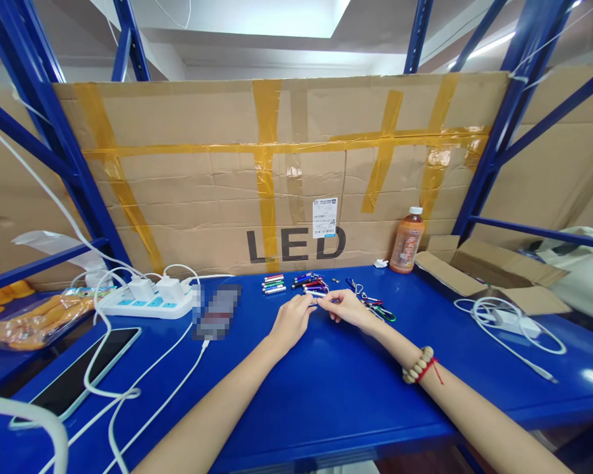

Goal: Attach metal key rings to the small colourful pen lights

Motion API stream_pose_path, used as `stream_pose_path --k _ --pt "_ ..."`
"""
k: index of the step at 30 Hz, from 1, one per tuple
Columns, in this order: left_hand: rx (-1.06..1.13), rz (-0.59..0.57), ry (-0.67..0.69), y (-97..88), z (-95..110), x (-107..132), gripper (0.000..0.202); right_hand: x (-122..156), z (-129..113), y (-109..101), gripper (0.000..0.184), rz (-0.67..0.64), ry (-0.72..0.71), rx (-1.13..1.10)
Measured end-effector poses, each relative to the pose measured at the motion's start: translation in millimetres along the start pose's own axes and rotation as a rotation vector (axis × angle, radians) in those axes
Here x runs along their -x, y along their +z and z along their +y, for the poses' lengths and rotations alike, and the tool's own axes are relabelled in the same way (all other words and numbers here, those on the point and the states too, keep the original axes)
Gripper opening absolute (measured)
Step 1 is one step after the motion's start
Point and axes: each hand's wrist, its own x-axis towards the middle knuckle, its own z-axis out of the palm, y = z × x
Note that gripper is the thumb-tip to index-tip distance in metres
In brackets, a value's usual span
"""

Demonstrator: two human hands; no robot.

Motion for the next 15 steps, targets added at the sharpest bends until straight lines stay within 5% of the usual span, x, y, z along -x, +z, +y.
stream_pose_path --k 15 --pt "0.075 -0.066 -0.054 -4.2 5.3 -0.6 0.021 -1.9 4.8 -2.6 0.042 -0.018 -0.074 0.035"
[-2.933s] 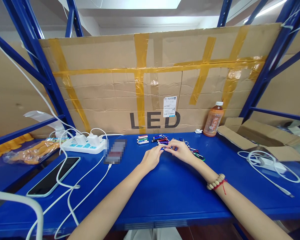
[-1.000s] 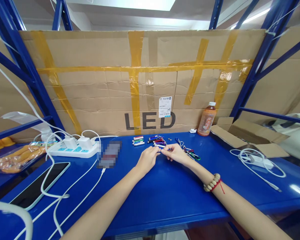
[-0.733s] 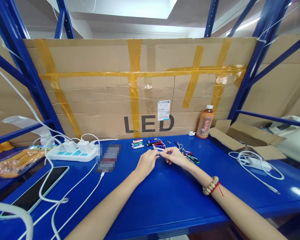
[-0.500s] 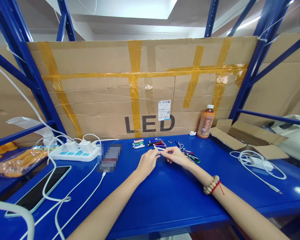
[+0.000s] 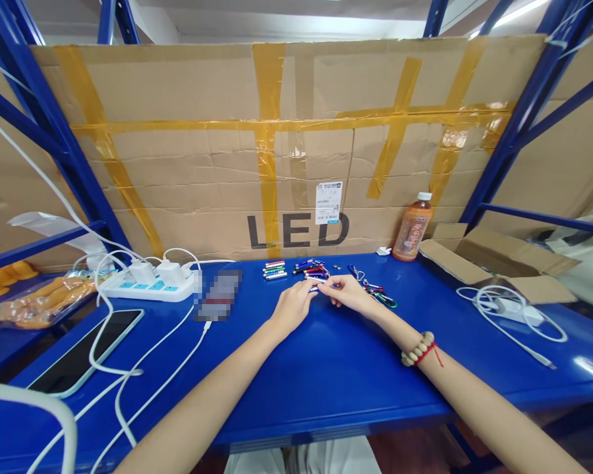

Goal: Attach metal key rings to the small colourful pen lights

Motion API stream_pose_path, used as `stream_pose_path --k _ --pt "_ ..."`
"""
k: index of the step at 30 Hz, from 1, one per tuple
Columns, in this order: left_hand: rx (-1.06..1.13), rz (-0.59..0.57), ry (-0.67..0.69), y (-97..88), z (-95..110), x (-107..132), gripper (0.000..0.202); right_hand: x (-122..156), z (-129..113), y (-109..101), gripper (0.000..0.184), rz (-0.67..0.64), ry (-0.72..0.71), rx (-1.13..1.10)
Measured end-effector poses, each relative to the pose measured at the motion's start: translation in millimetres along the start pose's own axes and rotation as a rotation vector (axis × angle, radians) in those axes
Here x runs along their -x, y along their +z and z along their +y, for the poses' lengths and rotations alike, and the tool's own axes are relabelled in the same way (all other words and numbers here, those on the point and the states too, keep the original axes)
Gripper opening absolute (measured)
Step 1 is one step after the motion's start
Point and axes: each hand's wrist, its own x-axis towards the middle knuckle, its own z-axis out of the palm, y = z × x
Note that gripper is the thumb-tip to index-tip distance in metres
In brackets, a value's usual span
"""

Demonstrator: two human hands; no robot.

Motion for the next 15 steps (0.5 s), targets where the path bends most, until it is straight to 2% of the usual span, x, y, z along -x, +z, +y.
stream_pose_path --k 15 --pt "-0.050 0.004 0.008 1.9 -0.8 -0.1 0.024 1.4 -2.5 1.7 0.043 0.001 0.009 0.004"
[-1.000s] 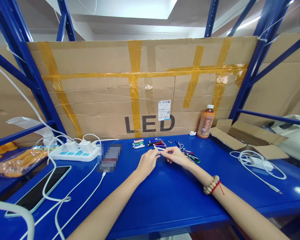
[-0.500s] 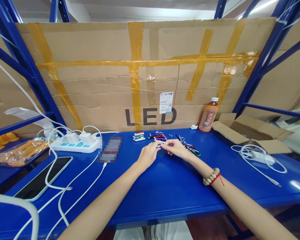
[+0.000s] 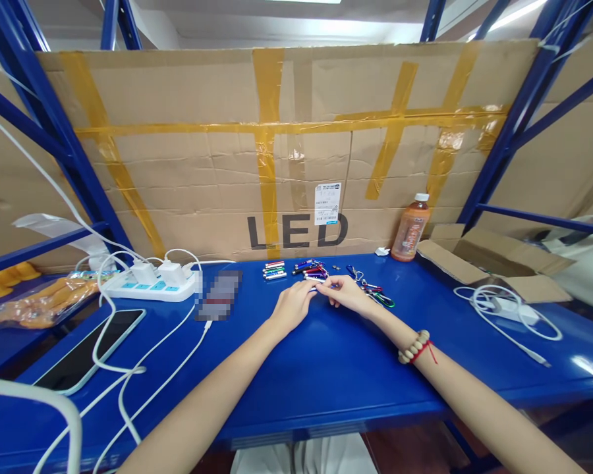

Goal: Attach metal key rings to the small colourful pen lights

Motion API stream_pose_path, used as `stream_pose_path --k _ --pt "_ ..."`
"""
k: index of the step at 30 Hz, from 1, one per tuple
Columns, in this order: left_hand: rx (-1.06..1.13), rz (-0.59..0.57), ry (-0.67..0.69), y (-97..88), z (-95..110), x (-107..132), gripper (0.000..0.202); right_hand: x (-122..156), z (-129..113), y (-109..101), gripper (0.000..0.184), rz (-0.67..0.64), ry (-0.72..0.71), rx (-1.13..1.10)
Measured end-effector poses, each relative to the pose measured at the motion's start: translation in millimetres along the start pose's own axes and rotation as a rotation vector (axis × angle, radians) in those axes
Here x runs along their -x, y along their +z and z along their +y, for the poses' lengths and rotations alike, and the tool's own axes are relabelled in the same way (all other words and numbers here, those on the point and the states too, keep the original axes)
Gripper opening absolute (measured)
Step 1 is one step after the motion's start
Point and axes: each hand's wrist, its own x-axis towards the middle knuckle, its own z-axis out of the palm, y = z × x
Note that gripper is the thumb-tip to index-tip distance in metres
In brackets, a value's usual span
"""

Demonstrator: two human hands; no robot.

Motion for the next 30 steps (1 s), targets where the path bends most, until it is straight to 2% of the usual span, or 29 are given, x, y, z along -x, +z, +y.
stream_pose_path --k 9,20,30 --pt "0.009 -0.014 -0.011 -1.1 0.6 0.0 0.023 -5.9 12.4 -1.3 0.045 -0.017 -0.064 0.019" --pt "0.012 -0.047 -0.037 -2.7 2.7 -0.8 0.023 -2.6 3.5 0.7 0.047 -0.005 -0.028 -0.009" --pt "-0.010 -0.056 -0.063 -1.9 2.7 -0.5 0.023 -4.1 7.4 -2.7 0.044 -0.027 -0.070 0.017"
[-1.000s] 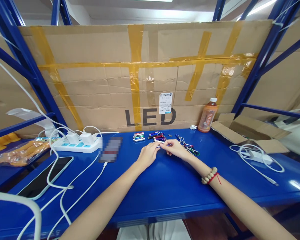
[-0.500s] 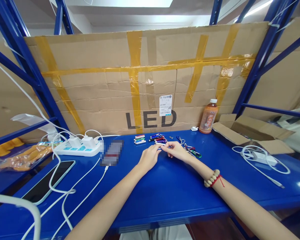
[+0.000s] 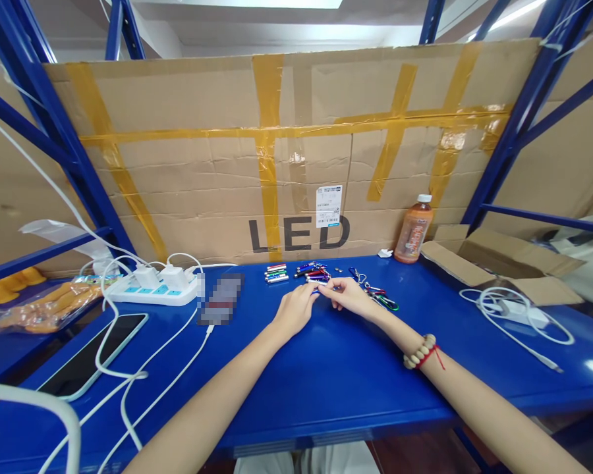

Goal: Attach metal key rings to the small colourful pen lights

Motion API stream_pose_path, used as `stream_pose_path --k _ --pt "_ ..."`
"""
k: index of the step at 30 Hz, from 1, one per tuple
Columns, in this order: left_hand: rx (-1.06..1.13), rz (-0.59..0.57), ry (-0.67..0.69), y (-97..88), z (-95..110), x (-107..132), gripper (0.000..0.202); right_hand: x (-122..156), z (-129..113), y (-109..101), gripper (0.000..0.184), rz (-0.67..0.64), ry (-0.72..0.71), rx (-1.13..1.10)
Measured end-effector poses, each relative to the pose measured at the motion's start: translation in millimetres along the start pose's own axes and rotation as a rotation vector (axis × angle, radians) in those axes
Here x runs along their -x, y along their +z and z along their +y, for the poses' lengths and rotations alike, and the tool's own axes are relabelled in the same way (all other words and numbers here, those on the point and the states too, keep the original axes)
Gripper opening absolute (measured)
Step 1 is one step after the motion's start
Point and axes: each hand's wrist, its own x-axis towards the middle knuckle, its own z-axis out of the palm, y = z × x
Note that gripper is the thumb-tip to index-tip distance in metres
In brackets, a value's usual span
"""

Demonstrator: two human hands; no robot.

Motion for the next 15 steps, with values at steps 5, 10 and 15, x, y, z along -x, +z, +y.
stream_pose_path --k 5,10,15 --pt "0.049 0.029 -0.035 -1.1 0.9 -0.1 0.025 2.0 -8.2 -6.7 0.040 0.040 -0.079 0.024" --pt "0.069 0.012 -0.032 -2.7 1.4 0.2 0.026 2.5 -11.7 -11.4 0.041 0.077 -0.180 0.060" --pt "0.096 -0.002 -0.016 -2.8 0.6 0.3 0.024 2.0 -9.9 -12.0 0.037 0.049 -0.243 0.052"
